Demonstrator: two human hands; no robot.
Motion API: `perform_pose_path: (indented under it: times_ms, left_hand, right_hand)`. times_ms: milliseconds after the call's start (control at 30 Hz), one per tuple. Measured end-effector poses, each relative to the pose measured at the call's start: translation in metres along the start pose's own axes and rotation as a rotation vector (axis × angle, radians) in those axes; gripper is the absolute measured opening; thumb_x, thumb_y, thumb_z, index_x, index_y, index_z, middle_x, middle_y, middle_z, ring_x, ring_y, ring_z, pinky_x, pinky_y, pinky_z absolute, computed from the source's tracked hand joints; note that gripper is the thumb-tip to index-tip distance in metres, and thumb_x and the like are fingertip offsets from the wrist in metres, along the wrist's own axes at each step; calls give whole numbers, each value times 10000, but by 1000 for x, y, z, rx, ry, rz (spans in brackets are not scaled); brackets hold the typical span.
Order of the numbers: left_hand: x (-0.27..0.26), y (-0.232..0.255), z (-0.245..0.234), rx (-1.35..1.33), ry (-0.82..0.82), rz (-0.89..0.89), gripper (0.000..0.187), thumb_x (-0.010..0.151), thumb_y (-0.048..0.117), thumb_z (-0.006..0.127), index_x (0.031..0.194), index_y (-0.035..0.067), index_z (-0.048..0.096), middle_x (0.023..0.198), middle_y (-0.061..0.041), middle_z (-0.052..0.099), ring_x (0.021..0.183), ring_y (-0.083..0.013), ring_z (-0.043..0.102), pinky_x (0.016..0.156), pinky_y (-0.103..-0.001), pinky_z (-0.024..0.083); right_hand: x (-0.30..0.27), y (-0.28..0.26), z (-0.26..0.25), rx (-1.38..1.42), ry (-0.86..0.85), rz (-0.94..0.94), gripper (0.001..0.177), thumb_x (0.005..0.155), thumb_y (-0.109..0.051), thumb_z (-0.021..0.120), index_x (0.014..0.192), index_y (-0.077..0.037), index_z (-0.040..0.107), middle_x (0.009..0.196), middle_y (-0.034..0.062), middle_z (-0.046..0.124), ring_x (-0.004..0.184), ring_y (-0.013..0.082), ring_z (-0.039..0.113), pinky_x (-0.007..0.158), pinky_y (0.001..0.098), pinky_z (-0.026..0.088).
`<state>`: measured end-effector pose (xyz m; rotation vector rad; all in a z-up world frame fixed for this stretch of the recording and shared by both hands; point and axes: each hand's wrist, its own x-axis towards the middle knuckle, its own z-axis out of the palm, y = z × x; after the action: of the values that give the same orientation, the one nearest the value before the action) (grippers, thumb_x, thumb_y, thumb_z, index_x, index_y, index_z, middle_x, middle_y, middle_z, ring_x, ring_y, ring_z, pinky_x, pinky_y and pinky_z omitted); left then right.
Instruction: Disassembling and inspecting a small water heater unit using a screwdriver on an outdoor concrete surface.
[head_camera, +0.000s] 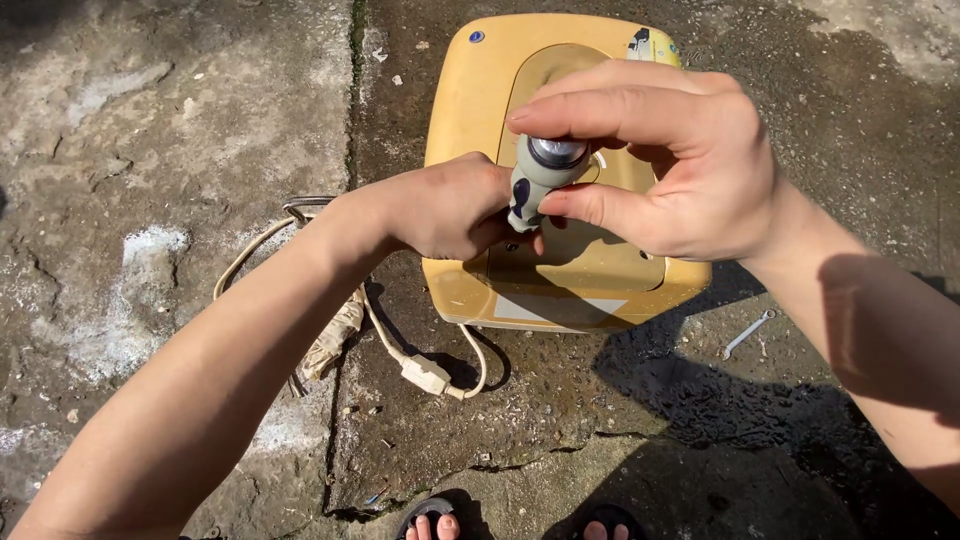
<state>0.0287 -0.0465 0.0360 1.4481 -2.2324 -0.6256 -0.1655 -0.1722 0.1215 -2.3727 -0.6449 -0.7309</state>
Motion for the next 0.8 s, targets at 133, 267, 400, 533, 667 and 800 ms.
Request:
perform_pose_path:
  times_ms: [133,267,400,533,667,800]
  left_hand:
    - [-6,-1,13,-119,37,-32,264,902,79,580,1159,112,529,1147,-1,804,1033,-211,792,833,-356,607]
    - [-10,-9,23,-54,78,-95,193,941,166,628,1119,124,565,946,-55,765,814,-275,719,739,-384,536]
    - [-13,-18,27,-38,116,22,43,930,89,635,971,80,625,918,-84,748,763,-291,702,706,-386,544]
    - [-16,-12,26,-47,102,4,41,939,76,627,976,65,613,882,-108,718,746,-302,679,697,-412,523]
    - [-18,-14,27,-48,133,76,116,935,39,645,1036,90,621,903,-88,709,755,-263,690,687,-375,530]
    - [-20,-12,27,-31,118,38,216,930,21,648,1133,93,653,932,-99,739,768,-265,715,690,-373,546]
  right_hand:
    - [-7,7,6,-85,122,87,506,855,-133,1012,1180,70,682,1104,214,640,981,260,597,749,317,461]
    - [-7,7,9,-109,201,-40,607,792,-257,989,1109,93,608,1138,291,635,1024,383,664,914,445,546]
    - [-7,-13,14,56,61,48,430,975,-117,664,1313,115,534,1377,323,634,1160,390,787,1141,471,593]
    - [-9,-8,13,-3,41,-1,418,962,-28,671,1326,152,574,1336,285,671,1174,386,787,1017,411,640]
    - [-7,-2,13,-25,79,-48,413,953,-47,784,1269,158,613,1170,282,717,1027,370,734,922,419,601]
    - [-12,7,15,-219,163,-67,442,930,-213,983,1187,32,720,1076,236,611,987,332,605,879,435,483]
